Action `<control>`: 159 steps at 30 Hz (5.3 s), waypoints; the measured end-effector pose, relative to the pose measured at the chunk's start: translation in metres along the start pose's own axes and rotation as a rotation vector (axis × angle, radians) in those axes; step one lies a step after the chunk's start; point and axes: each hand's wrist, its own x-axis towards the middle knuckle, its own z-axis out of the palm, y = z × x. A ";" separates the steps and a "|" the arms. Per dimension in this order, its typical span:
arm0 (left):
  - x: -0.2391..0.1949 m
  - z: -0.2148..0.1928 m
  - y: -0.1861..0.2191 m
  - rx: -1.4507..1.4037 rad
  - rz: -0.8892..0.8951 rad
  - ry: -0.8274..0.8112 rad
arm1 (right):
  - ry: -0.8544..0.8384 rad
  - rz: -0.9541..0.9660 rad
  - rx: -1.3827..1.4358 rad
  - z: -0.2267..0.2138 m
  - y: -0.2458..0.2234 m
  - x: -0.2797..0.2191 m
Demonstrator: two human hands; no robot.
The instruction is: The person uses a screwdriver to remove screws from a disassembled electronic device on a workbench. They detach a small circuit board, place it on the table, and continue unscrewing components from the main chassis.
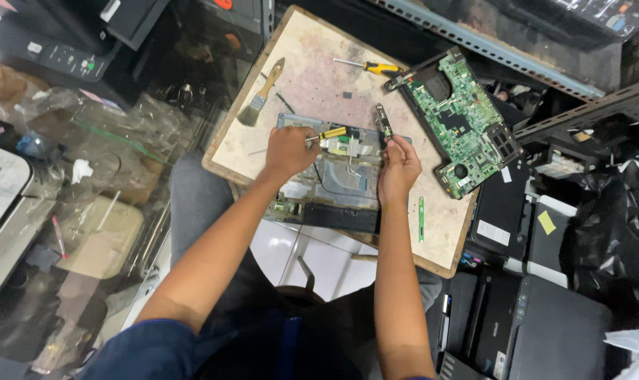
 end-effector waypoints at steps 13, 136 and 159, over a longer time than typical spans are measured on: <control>-0.015 -0.007 -0.001 0.033 0.200 0.297 | -0.114 -0.250 -1.125 0.007 0.000 0.083; -0.067 -0.052 0.110 -1.534 -0.375 -0.037 | -0.336 -1.372 -0.776 0.024 -0.123 -0.123; -0.100 -0.094 0.082 -1.024 -0.361 -0.253 | -0.027 0.116 -0.146 -0.045 -0.080 -0.114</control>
